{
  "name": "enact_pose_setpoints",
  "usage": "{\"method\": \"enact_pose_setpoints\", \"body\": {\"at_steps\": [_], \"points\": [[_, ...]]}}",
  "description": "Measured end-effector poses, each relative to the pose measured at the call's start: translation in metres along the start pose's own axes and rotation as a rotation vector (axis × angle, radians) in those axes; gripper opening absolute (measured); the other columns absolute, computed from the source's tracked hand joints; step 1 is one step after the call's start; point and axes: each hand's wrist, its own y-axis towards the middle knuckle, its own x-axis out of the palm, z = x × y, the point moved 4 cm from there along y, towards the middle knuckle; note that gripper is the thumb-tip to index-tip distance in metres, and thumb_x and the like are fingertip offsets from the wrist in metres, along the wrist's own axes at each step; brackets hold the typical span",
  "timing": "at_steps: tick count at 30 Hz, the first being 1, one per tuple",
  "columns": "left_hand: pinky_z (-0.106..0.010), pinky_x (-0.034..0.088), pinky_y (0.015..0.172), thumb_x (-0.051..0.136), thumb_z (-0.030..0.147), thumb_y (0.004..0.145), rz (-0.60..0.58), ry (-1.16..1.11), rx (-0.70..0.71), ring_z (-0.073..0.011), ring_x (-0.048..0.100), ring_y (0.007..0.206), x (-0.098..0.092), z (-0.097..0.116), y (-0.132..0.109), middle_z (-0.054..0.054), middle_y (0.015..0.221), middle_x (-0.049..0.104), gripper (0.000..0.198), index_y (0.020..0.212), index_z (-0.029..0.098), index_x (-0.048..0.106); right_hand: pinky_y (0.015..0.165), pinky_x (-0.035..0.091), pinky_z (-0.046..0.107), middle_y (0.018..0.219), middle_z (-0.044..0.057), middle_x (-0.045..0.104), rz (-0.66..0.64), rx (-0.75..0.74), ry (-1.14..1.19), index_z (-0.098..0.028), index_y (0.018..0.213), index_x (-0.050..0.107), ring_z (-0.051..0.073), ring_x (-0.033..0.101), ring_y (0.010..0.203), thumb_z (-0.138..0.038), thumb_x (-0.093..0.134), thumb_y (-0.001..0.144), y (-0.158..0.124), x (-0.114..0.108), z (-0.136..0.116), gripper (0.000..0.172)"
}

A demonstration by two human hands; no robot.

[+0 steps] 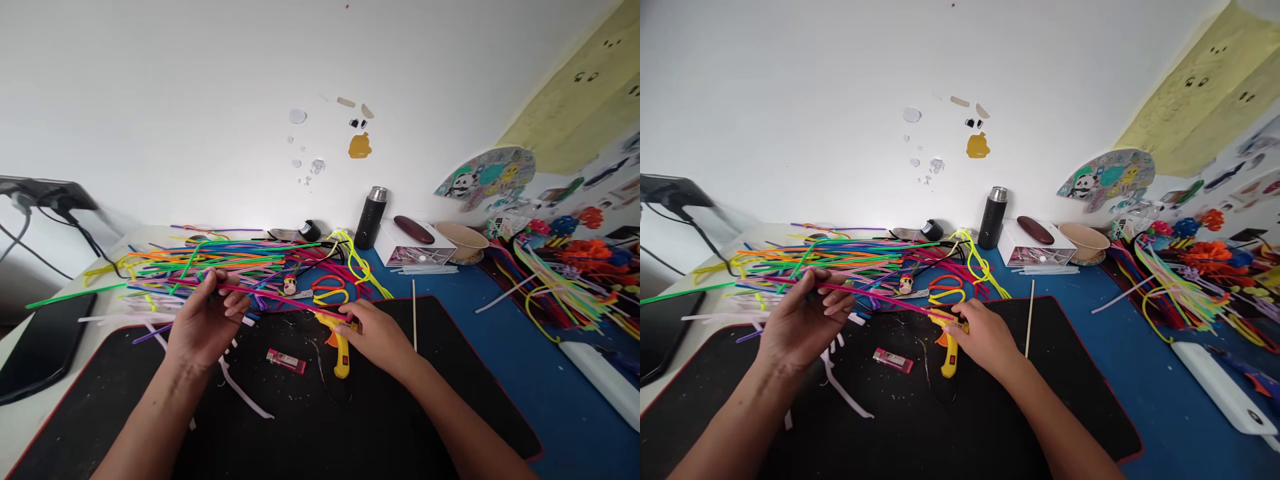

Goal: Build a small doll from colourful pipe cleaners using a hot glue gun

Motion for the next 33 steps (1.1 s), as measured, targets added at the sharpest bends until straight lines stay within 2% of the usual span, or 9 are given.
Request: {"method": "enact_pose_setpoints", "body": {"at_steps": [3, 9, 14, 20, 24, 28, 33], "points": [[-0.02, 0.047, 0.046, 0.096, 0.018, 0.073, -0.016, -0.003, 0.013, -0.0072, 0.05, 0.055, -0.001, 0.002, 0.001, 0.004, 0.073, 0.055, 0.031, 0.087, 0.015, 0.068, 0.087, 0.048, 0.033, 0.13, 0.008, 0.073, -0.031, 0.053, -0.078, -0.025, 0.126, 0.073, 0.027, 0.072, 0.112, -0.037, 0.071, 0.098, 0.002, 0.007, -0.001, 0.03], [-0.021, 0.048, 0.046, 0.094, 0.013, 0.073, -0.041, -0.007, -0.032, -0.0084, 0.052, 0.056, -0.001, -0.003, 0.0, 0.004, 0.074, 0.054, 0.031, 0.087, 0.016, 0.067, 0.075, 0.041, 0.031, 0.116, 0.007, 0.076, -0.045, 0.033, -0.176, -0.021, 0.11, 0.075, 0.024, 0.073, 0.098, -0.034, 0.069, 0.098, 0.009, 0.009, -0.011, 0.018], [-0.021, 0.047, 0.046, 0.088, 0.014, 0.079, -0.038, 0.001, -0.042, -0.0087, 0.051, 0.055, 0.001, -0.004, -0.001, 0.003, 0.075, 0.054, 0.024, 0.088, 0.016, 0.066, 0.068, 0.035, 0.03, 0.103, 0.006, 0.076, -0.054, 0.047, -0.21, -0.022, 0.097, 0.074, 0.022, 0.07, 0.086, -0.034, 0.069, 0.096, 0.011, 0.01, -0.014, 0.014], [-0.021, 0.047, 0.047, 0.09, 0.013, 0.077, -0.053, 0.007, -0.049, -0.0086, 0.05, 0.056, 0.001, -0.005, -0.002, 0.003, 0.075, 0.055, 0.027, 0.089, 0.016, 0.066, 0.07, 0.036, 0.029, 0.105, 0.005, 0.076, -0.018, 0.075, -0.173, -0.022, 0.1, 0.072, 0.022, 0.069, 0.091, -0.029, 0.074, 0.09, 0.014, -0.005, -0.007, 0.013], [-0.021, 0.046, 0.047, 0.095, 0.016, 0.073, -0.075, 0.043, -0.072, -0.0085, 0.049, 0.056, 0.001, -0.009, -0.002, 0.003, 0.072, 0.054, 0.03, 0.086, 0.016, 0.068, 0.071, 0.037, 0.03, 0.106, 0.006, 0.076, 0.052, 0.094, -0.175, -0.022, 0.103, 0.072, 0.023, 0.069, 0.091, -0.034, 0.071, 0.093, 0.023, -0.016, 0.001, 0.016], [-0.021, 0.047, 0.049, 0.097, 0.018, 0.071, -0.051, 0.057, -0.089, -0.0087, 0.049, 0.057, -0.001, -0.014, -0.003, 0.003, 0.074, 0.055, 0.033, 0.086, 0.015, 0.068, 0.07, 0.037, 0.03, 0.105, 0.006, 0.077, 0.112, 0.096, -0.193, -0.022, 0.104, 0.073, 0.023, 0.069, 0.09, -0.038, 0.069, 0.096, 0.036, -0.016, 0.01, 0.018], [-0.021, 0.046, 0.047, 0.097, 0.018, 0.07, -0.046, 0.065, -0.12, -0.0085, 0.047, 0.057, -0.001, -0.018, -0.004, 0.003, 0.076, 0.055, 0.033, 0.087, 0.015, 0.068, 0.07, 0.038, 0.03, 0.107, 0.008, 0.078, 0.087, 0.124, -0.237, -0.022, 0.103, 0.074, 0.024, 0.071, 0.093, -0.038, 0.068, 0.097, 0.048, -0.011, 0.015, 0.018]]}}
